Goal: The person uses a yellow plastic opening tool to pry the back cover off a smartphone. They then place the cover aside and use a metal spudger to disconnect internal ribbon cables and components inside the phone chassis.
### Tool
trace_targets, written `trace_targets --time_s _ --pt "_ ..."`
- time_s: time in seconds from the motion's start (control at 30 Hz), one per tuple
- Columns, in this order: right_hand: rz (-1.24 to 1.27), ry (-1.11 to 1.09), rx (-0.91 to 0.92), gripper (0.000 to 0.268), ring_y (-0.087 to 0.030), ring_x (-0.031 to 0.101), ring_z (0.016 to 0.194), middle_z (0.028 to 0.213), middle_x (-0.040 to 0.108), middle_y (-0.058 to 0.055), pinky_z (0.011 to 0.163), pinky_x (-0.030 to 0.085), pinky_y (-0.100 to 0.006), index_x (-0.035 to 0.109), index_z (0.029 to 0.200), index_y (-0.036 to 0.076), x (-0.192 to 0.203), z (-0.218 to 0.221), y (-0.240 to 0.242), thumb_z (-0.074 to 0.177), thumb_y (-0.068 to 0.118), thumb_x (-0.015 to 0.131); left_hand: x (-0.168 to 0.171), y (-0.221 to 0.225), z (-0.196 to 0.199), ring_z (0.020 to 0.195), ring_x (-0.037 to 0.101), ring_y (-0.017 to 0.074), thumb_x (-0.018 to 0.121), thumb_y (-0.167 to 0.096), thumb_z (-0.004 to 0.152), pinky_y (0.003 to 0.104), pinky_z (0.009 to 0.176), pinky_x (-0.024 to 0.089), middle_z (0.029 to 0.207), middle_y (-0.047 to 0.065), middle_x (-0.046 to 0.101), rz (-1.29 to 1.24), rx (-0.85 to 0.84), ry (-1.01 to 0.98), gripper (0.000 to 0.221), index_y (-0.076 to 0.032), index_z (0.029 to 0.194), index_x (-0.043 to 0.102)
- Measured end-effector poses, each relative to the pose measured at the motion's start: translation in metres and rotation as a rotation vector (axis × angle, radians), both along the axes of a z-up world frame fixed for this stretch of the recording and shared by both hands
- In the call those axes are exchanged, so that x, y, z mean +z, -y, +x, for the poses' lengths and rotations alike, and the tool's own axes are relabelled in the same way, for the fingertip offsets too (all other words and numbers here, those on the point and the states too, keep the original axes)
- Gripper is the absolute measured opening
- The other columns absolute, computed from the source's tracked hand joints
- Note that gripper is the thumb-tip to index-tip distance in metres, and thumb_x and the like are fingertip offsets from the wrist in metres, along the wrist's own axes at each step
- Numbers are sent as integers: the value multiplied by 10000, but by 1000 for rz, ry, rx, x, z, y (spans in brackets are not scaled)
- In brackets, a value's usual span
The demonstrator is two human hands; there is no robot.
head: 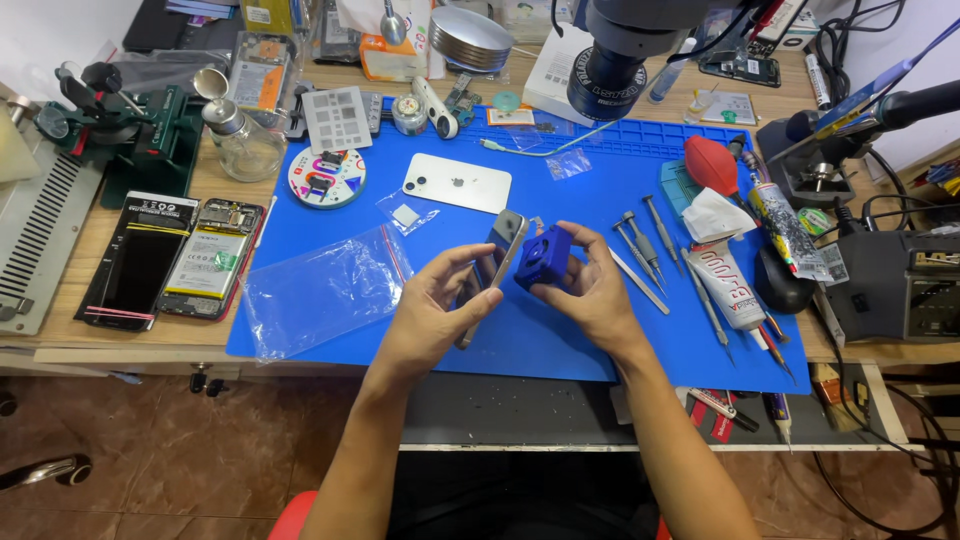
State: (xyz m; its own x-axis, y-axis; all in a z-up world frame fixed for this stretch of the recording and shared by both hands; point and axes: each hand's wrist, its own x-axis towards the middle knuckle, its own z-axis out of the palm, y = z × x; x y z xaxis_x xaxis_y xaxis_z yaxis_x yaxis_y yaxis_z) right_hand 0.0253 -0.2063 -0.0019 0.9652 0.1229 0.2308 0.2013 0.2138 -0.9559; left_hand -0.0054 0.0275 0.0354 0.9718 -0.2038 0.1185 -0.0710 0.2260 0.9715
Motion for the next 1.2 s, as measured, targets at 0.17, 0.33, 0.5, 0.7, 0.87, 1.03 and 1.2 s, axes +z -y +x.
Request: trace_targets --time_s 0.17,0.33,0.5,0.7,0.87,1.03,1.2 --pt "-151 -4 -64 950 -214 626 1267 1351 561 -78 1085 557 -336 450 1513 48 8 -3 -4 701 -22 938 37 -3 -3 1372 606 369 870 -158 846 487 1141 465 1377 186 699 173 -22 6 582 -102 1389 668" --pt "-150 -49 -41 941 -283 641 1257 1392 532 -157 1072 577 -388 408 1502 32 0 -3 -5 709 -62 906 47 -2 2 1370 620 357 871 -201 835 500 1153 460 1403 148 682 328 -27 30 566 -140 1366 685" --pt "-158 -69 -80 939 -244 674 1211 1308 569 -116 1081 572 -354 468 1465 20 -9 2 -2 673 -13 970 53 -4 5 1364 609 391 863 -240 825 514 1157 462 1415 166 651 477 -26 77 582 -168 1372 676" --pt "-87 -95 -109 813 -181 709 1124 1232 555 -51 1008 621 -290 501 1497 10 8 -1 -8 781 -39 882 45 -11 4 1298 637 246 845 -178 857 435 1142 470 1346 149 711 223 -3 -41 599 -146 1422 649" --pt "-136 -108 -101 715 -208 710 1065 1243 569 -107 950 650 -341 468 1564 56 23 -7 -2 916 98 768 46 -16 4 1220 667 222 851 -159 858 422 1117 482 1281 160 741 156 -13 -38 588 -123 1410 651" --pt "19 -187 -91 592 -264 702 1102 1256 620 -161 975 653 -475 513 1543 82 32 -11 -9 985 196 677 39 -16 5 1235 678 246 853 -140 859 437 1125 465 1293 172 729 146 -46 -20 568 -114 1393 659" --pt "-96 -178 -58 791 -273 661 1162 1280 634 -192 1036 617 -501 474 1582 100 21 -7 5 865 183 799 40 -17 0 1285 662 298 845 -139 870 467 1146 442 1305 188 700 107 -72 -27 563 -88 1397 654"
